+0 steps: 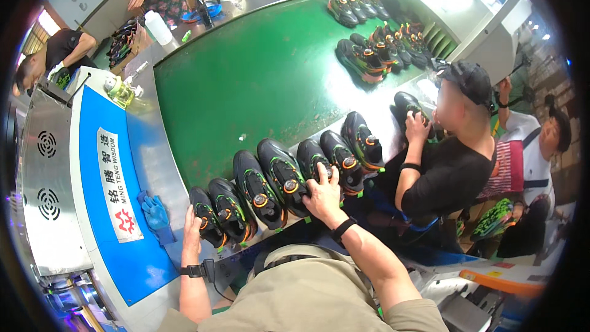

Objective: Inspect and organize shoes on the factory conveyor belt.

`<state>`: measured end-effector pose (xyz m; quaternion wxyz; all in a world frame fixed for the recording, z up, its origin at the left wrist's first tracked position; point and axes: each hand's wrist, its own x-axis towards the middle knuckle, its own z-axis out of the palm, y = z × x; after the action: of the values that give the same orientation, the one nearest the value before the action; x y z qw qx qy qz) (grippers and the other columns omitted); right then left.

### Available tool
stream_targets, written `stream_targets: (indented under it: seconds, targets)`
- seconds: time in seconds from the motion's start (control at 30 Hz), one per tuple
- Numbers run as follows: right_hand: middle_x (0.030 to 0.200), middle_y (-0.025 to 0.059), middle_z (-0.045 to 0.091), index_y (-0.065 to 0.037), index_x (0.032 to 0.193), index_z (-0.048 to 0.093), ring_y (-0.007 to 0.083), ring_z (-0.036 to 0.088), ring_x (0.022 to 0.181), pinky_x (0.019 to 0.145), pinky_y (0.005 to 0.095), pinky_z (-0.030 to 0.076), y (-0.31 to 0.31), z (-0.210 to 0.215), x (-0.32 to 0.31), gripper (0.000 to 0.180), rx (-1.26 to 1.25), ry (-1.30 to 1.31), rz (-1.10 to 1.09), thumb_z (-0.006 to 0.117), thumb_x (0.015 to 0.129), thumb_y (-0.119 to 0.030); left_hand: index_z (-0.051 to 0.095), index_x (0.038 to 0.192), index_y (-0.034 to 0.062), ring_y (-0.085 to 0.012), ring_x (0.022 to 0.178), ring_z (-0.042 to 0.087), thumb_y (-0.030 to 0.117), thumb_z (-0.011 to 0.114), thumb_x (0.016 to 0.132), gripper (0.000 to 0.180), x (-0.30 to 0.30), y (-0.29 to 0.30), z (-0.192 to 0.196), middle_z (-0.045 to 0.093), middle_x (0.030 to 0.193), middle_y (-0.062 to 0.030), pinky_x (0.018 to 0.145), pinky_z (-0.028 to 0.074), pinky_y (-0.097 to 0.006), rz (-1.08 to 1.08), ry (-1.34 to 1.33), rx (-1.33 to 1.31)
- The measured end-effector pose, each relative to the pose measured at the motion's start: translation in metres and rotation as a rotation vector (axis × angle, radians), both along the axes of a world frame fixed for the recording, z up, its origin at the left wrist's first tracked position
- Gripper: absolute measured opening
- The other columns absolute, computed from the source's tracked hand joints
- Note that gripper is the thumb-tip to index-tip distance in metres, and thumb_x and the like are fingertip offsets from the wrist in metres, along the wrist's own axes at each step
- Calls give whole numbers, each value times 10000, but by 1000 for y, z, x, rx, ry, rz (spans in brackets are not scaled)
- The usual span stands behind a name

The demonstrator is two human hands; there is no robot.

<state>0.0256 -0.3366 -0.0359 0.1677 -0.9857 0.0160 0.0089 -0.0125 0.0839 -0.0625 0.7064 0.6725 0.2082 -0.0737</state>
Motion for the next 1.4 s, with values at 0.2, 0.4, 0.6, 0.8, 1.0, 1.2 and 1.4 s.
stream_targets:
  seconds: [0.2,0.4,0.6,0.8,1.0,1.2,1.4]
  targets:
    - [1538,200,358,-132,1082,680,610,278,1360,956,610,488,-17,7,-5,429,71,2,130,784,682,-244,490,1451,43,-234,1135,563,101,707,786,702,8,-22,2,473,1340,-122,1022,454,-337,-57,136,122]
    - [1451,218,471,-69,1111,663,500,407,1341,1002,545,493,-41,23,-7,447,210,-92,217,753,690,-189,573,1331,3,-269,1171,559,143,722,770,597,12,-17,-15,533,1311,-164,1023,455,-373,-123,150,367]
    - [1310,229,578,-13,1221,610,401,551,1226,1037,455,464,-103,74,-10,534,200,-123,-85,755,735,-182,588,1150,-51,-351,1100,602,326,695,845,497,39,-36,20,632,1163,-263,972,456,-411,-187,159,641]
    - [1297,218,586,-1,1237,577,408,563,1186,996,478,485,-129,50,-36,572,161,-57,-140,761,748,-234,507,1117,-15,-470,1068,551,373,723,809,540,48,-58,16,572,1126,-298,951,443,-500,-199,169,952]
    - [1351,270,547,17,1261,586,443,531,1233,1061,486,444,-86,25,-59,598,101,-35,-78,756,784,-301,471,1135,27,-478,1074,539,362,731,792,545,42,-57,14,528,1183,-283,943,444,-519,-217,125,1025]
    - [1341,262,555,1,1223,609,420,543,1231,1052,464,454,-107,43,-48,528,235,-55,-187,744,798,-281,479,1098,56,-470,1037,556,378,729,795,508,37,-55,5,540,1132,-244,912,461,-526,-178,85,1063]
    - [1338,227,563,3,1215,610,392,554,1215,1033,443,461,-118,40,-39,513,223,22,-211,721,808,-289,488,1098,58,-468,1047,566,372,730,780,508,38,-56,7,552,1145,-248,918,460,-530,-145,66,1052]
